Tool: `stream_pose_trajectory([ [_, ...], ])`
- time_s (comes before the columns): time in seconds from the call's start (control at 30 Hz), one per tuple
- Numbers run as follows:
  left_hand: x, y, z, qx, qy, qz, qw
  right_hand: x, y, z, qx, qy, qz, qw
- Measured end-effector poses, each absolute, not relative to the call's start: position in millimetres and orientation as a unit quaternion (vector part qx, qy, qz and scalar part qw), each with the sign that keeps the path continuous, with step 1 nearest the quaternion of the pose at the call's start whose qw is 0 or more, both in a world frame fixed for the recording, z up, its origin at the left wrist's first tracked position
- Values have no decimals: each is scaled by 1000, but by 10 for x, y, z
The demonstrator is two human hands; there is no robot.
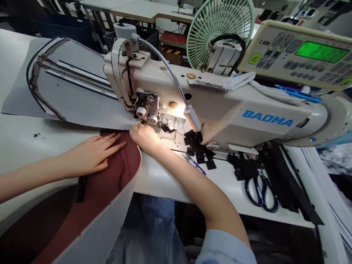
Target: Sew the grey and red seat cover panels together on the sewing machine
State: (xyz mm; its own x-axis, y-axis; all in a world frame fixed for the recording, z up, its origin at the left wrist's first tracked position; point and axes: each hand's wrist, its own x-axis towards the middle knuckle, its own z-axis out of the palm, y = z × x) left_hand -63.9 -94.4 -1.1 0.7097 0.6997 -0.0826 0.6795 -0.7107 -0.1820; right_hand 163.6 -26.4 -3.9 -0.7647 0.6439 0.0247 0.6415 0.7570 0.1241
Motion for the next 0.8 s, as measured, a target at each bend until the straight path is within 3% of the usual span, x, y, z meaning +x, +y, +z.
stream_pose_trajectory([
  [0.23, -126, -386, 161, -884, -459, -42, 79, 1842, -395, -21, 335, 939, 56, 60],
  [0.43, -232, 89, -5, -875, -465, -117, -60, 1944, -410, -77, 308, 947, 63, 59],
  [0.67, -139, 14, -63, -907, -389, -90, 131, 1891, -388, -82, 340, 937, 53, 63],
  [0.8, -98, 35, -103, -914, -356, -75, 179, 1847, -349, -114, 357, 930, 54, 68],
])
